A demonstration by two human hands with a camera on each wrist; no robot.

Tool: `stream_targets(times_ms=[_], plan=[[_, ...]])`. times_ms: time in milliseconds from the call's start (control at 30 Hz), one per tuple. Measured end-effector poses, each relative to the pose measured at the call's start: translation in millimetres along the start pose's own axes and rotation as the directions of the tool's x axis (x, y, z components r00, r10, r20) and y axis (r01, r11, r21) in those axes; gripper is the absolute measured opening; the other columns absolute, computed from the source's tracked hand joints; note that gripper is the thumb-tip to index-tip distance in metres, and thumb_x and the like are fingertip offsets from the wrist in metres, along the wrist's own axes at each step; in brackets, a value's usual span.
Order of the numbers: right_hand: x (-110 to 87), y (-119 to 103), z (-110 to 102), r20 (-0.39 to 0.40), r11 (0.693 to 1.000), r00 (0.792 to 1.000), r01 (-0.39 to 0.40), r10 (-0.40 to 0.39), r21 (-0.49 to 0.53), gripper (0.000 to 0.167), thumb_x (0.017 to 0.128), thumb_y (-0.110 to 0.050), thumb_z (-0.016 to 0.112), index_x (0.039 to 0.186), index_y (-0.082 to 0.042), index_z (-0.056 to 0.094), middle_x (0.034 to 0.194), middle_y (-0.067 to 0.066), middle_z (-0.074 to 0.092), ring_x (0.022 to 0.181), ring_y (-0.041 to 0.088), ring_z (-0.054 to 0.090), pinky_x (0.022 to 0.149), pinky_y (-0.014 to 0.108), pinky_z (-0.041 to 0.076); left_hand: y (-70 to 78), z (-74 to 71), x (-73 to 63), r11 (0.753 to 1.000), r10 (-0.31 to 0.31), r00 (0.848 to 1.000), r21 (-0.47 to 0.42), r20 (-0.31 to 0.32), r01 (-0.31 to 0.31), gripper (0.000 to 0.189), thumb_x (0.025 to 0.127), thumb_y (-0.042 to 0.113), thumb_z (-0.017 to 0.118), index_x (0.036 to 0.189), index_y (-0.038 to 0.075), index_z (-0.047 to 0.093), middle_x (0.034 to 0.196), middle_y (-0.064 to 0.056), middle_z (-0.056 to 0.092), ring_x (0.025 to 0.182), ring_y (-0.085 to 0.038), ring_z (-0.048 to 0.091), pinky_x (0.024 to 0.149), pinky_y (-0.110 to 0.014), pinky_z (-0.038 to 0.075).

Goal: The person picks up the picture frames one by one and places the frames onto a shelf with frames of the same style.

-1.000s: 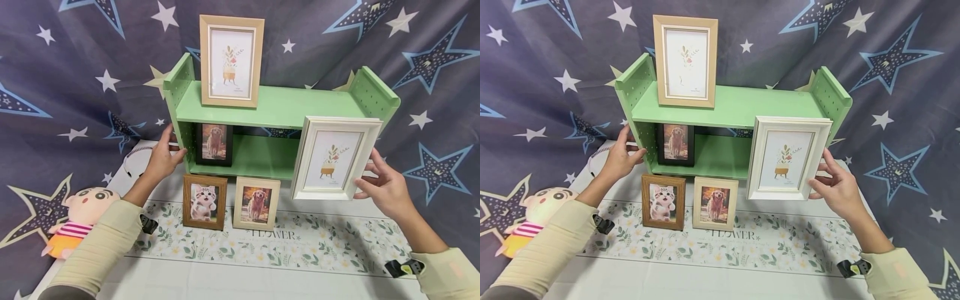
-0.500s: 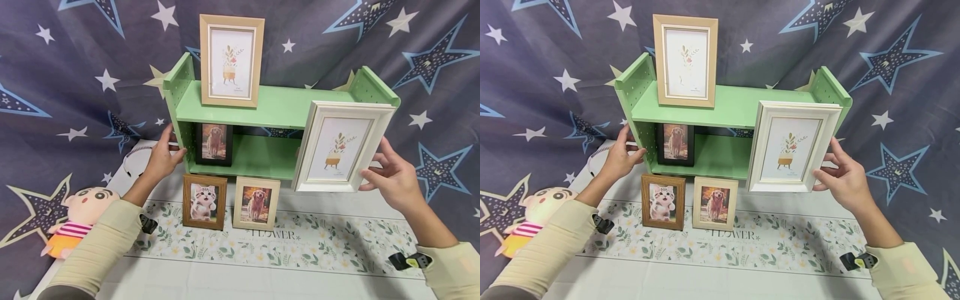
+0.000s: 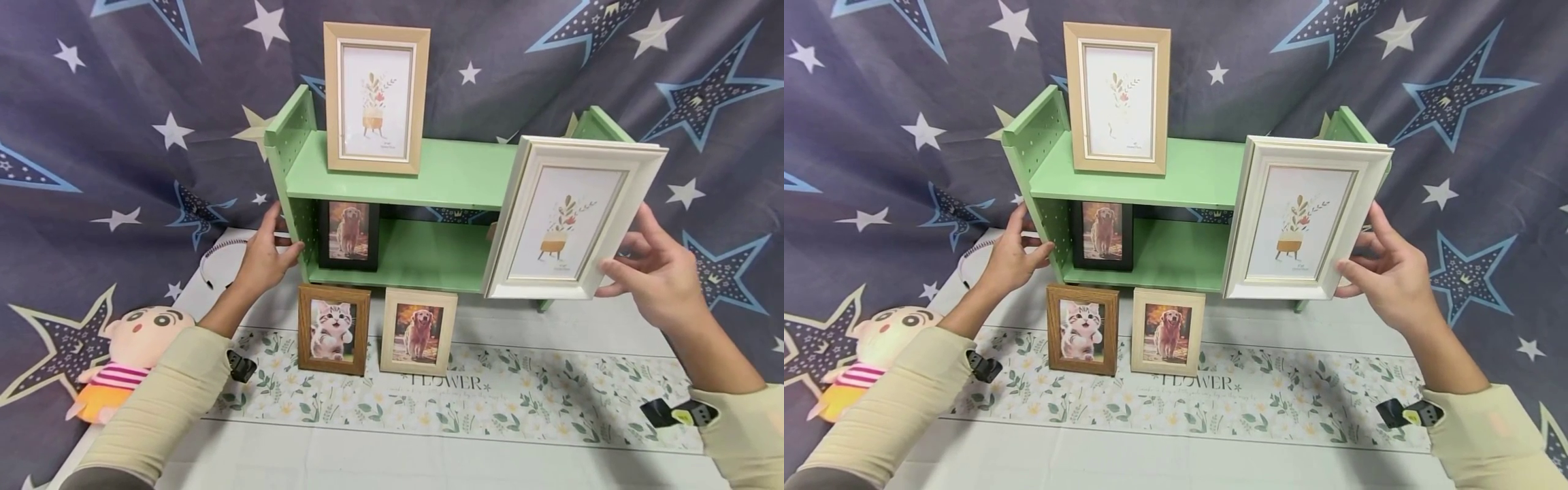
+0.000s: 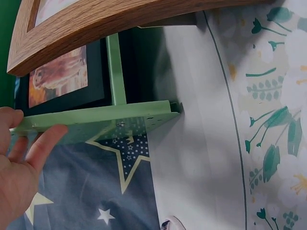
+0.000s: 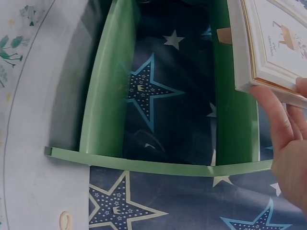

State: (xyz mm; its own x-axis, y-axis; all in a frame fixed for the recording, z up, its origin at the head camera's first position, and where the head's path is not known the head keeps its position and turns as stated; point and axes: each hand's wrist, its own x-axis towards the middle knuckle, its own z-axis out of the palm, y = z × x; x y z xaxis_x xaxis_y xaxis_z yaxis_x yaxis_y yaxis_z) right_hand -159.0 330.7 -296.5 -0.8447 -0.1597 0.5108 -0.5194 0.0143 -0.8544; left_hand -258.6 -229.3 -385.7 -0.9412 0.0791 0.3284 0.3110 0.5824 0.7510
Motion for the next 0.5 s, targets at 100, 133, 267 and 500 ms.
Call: stream_targets(times_ms=[100,133,267,500], plan=[[3.1,-5,0,-0.002,1.0,1.0,0.005,-0.005,0.021,0.097,0.08,0.037,0.051,0.161,-0.011,0.031,0.12,0.0,0.074,0.095,0.012,0.077,0.051,0.033,0.061,0.5,-0.1,-0.2,1.0,-0.001,1.0,-0.002,-0.001,0.001,0.088,0.096,0.005,0.066,0.165,0.023,0.014,0.126,-0.024,0.058,0.111,-0.044,0.068,0.065,-0.016,0.063],[4.4,-6,-1,0.002,1.0,1.0,0.013,-0.013,0.028,0.097,0.079,0.038,0.051,0.161,-0.011,0.031,0.121,0.001,0.074,0.095,0.013,0.077,0.051,0.033,0.061,0.5,0.0,-0.2,1.0,-0.001,1.0,-0.004,-0.001,0.001,0.088,0.096,0.004,0.066,0.165,0.023,0.014,0.126,-0.025,0.058,0.111,-0.044,0.068,0.065,-0.016,0.063],[10.9,-12,-1,0.013,0.997,0.999,0.052,-0.053,0.051,0.097,0.078,0.04,0.047,0.161,-0.008,0.03,0.124,0.005,0.073,0.094,0.016,0.078,0.051,0.033,0.061,0.3,0.2,-0.3,1.0,0.002,1.0,-0.008,-0.003,-0.002,0.088,0.096,0.004,0.066,0.165,0.022,0.014,0.126,-0.025,0.057,0.11,-0.045,0.068,0.065,-0.015,0.062],[22.4,-20,-1,-0.009,0.992,0.998,0.066,-0.066,0.106,0.096,0.078,0.041,0.044,0.16,-0.009,0.033,0.125,0.008,0.073,0.092,0.019,0.078,0.05,0.034,0.06,0.7,0.0,-0.3,1.0,0.011,1.0,-0.002,-0.001,-0.011,0.087,0.097,0.006,0.066,0.164,0.022,0.014,0.124,-0.025,0.057,0.109,-0.045,0.068,0.066,-0.014,0.062]])
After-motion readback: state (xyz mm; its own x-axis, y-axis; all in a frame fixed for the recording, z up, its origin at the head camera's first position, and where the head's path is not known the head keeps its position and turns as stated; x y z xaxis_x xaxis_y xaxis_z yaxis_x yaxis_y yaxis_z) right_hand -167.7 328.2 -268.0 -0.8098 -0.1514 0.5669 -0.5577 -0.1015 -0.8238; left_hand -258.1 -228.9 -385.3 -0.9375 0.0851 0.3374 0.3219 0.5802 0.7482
